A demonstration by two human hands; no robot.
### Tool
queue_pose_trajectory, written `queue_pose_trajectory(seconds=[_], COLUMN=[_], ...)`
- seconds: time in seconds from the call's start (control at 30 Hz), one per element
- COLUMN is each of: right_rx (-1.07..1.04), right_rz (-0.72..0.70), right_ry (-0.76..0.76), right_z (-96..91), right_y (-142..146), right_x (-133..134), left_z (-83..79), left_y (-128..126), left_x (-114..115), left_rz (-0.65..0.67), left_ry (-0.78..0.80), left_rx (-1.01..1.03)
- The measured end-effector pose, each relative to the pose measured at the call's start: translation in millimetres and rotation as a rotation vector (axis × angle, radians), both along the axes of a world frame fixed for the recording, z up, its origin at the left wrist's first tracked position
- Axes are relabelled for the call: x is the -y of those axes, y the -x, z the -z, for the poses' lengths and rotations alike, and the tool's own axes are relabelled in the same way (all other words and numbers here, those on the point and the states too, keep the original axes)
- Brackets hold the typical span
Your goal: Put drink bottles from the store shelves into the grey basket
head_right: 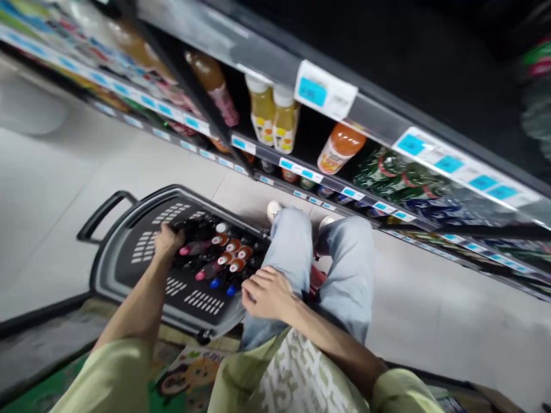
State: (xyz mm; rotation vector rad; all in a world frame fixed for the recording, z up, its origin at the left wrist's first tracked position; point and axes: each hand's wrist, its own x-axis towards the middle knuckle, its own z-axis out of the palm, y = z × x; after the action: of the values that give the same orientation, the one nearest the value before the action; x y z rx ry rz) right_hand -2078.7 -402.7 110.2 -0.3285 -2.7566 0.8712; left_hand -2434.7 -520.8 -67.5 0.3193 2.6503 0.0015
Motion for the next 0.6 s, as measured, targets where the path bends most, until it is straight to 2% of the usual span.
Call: queue_pose_trajectory(seconds=[0.07, 0.13, 0.2, 0.27, 0.33, 0.4, 0.47, 0.53, 0.6], right_rx=[0.01, 0.003, -0.033, -0.079, -0.131, -0.185, -0.253, -0.32, -0.373], right_rz=[0.019, 0.042, 0.061, 0.076, 0.084, 0.092, 0.097, 0.1, 0.123], right_ry=[0.001, 0.001, 0.003, 0.012, 0.031, 0.058, 0.09, 0.125, 0.171], right_z=[2.6, 4.7, 6.8, 9.2, 12.0, 15.4, 20.0, 25.8, 32.1], right_y=[2, 3, 3, 4, 4, 3, 2, 0, -2], right_x=[0, 0, 1, 2, 4, 6, 7, 8, 8], left_z=[-5.1, -13.6, -25.7, -41.1, -59.5, -80.2, -100.8, -117.9, -129.9], left_y=[-5, -15, -31, -52, -75, -101, -131, -164, -197], left_x=[1, 3, 5, 4, -4, -23, -51, -85, -119], left_rz=[-0.054, -0.089, -0.092, 0.045, 0.163, 0.264, 0.383, 0.558, 0.727], left_ry=[0.083, 0.024, -0.133, -0.364, -0.529, -0.64, -0.695, -0.689, -0.589], left_rx=[0.03, -0.017, -0.121, -0.191, -0.208, -0.167, -0.073, 0.001, 0.022])
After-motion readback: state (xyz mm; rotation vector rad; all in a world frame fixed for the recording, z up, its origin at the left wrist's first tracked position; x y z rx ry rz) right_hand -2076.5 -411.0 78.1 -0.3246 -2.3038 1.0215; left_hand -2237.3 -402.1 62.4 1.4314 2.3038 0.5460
